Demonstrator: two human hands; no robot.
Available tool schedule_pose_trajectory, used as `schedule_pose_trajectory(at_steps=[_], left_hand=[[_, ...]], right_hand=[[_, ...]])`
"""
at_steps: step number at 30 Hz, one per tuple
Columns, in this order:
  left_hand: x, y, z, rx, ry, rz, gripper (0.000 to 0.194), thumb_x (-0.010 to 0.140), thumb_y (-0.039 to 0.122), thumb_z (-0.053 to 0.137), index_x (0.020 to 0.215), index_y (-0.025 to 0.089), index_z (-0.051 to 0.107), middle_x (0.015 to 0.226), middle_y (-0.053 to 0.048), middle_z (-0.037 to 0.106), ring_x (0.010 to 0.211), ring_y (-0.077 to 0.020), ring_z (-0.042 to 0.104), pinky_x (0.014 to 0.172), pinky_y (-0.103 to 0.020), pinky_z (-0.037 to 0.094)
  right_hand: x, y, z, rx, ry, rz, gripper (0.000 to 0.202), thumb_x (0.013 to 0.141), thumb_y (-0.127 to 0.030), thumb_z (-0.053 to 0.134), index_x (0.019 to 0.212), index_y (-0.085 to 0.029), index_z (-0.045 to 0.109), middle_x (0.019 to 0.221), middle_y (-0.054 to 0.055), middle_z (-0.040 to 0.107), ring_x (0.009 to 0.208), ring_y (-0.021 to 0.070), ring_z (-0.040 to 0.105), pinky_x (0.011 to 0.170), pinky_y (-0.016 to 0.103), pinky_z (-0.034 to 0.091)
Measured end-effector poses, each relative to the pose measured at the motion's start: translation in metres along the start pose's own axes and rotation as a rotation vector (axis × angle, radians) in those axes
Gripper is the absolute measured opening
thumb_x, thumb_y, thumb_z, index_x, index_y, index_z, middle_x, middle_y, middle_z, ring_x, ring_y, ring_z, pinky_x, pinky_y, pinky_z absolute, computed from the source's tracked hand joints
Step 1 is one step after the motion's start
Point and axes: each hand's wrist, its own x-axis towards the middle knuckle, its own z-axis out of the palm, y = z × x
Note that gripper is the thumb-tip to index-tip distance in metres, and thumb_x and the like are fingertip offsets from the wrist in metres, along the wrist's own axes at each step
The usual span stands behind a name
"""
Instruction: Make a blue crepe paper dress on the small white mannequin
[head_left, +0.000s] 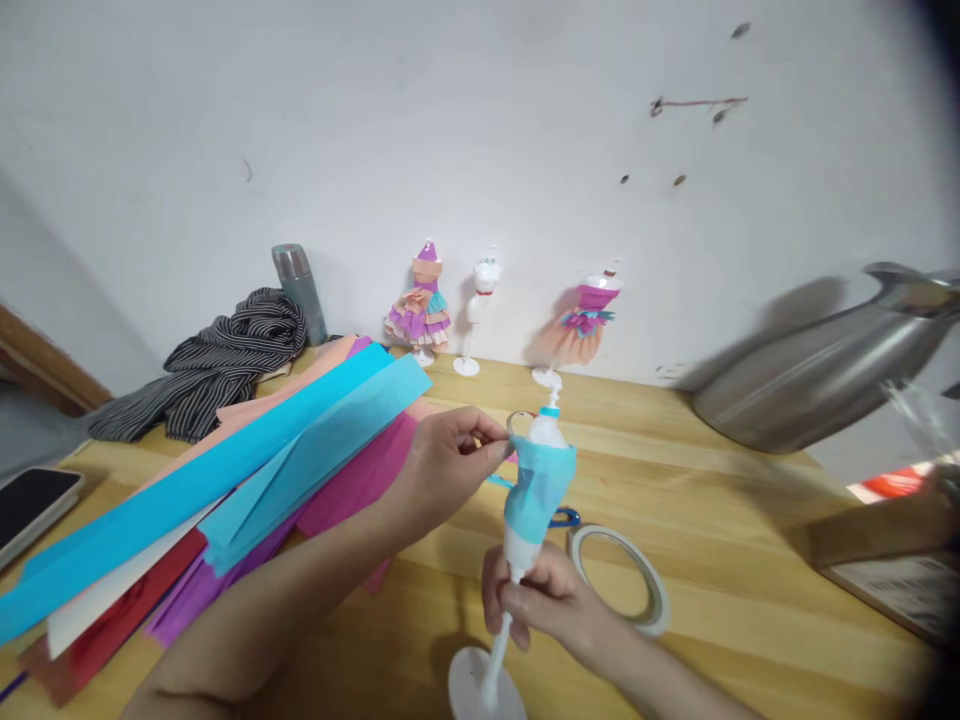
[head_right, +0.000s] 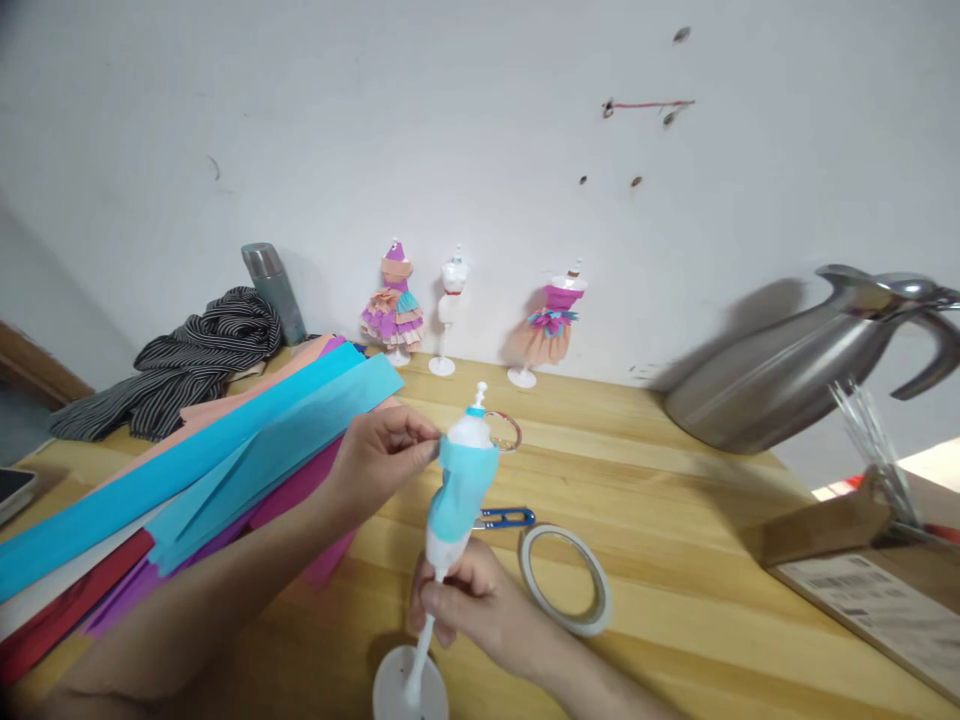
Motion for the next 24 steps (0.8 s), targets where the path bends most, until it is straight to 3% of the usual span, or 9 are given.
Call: schedule_pose_trajectory(at_steps=[5,9,11,16,19,24], left_hand=[[0.008,0.004,-0.014,-0.003,0.085,0.042,0.009,0.069,0.022,0.065,0.067,0.014,0.063,0.055,0.002,0.059,0.045,-0.0067,0.048,0.044,-0.019,0.036],[0.007,0.018,-0.024,0.001,0.121,0.093,0.009,0.075,0.023,0.063,0.073,0.014,0.063,0.058,0.002,0.061,0.041,-0.0047,0.042,0.04,-0.019,0.035],[0.002,0.025,-0.026,0.11,0.127,0.226,0.007,0.078,0.02,0.063,0.081,0.015,0.066,0.062,0.001,0.062,0.046,-0.0057,0.046,0.044,-0.019,0.039],[-0.01,0.043,-0.029,0.465,-0.123,0.681,0.02,0.085,0.011,0.057,0.102,0.017,0.067,0.077,-0.002,0.061,0.063,-0.0082,0.055,0.052,-0.019,0.043],[-0.012,0.051,-0.032,0.617,-0.19,0.758,0.026,0.087,0.01,0.054,0.111,0.017,0.062,0.079,-0.003,0.06,0.065,-0.0089,0.055,0.054,-0.019,0.044],[-0.015,0.058,-0.037,0.673,-0.216,0.775,0.015,0.088,0.012,0.054,0.099,0.019,0.061,0.08,-0.002,0.06,0.067,-0.009,0.056,0.057,-0.019,0.046]], right_hand=[[0.005,-0.001,0.005,-0.206,0.185,0.002,0.054,0.078,-0.069,0.053,0.067,-0.016,0.056,0.055,0.0,0.052,0.045,0.0084,0.045,0.045,0.022,0.036],[0.012,0.007,0.0,-0.312,0.382,-0.022,0.042,0.078,-0.057,0.058,0.064,-0.017,0.055,0.049,-0.002,0.051,0.044,0.0099,0.047,0.046,0.023,0.038],[0.015,0.008,-0.002,-0.397,0.437,-0.054,0.035,0.08,-0.049,0.057,0.063,-0.018,0.054,0.048,-0.001,0.052,0.045,0.011,0.049,0.047,0.023,0.038],[0.015,-0.002,-0.001,-0.61,0.471,-0.147,0.028,0.082,-0.031,0.054,0.057,-0.019,0.052,0.049,-0.001,0.053,0.048,0.0114,0.048,0.049,0.024,0.035],[0.014,-0.009,0.002,-0.672,0.442,-0.17,0.024,0.082,-0.026,0.053,0.059,-0.018,0.053,0.05,0.0,0.054,0.05,0.0117,0.047,0.05,0.024,0.033],[0.013,-0.016,0.005,-0.7,0.411,-0.194,0.026,0.084,-0.024,0.053,0.059,-0.018,0.051,0.051,-0.002,0.049,0.051,0.011,0.044,0.05,0.024,0.031]])
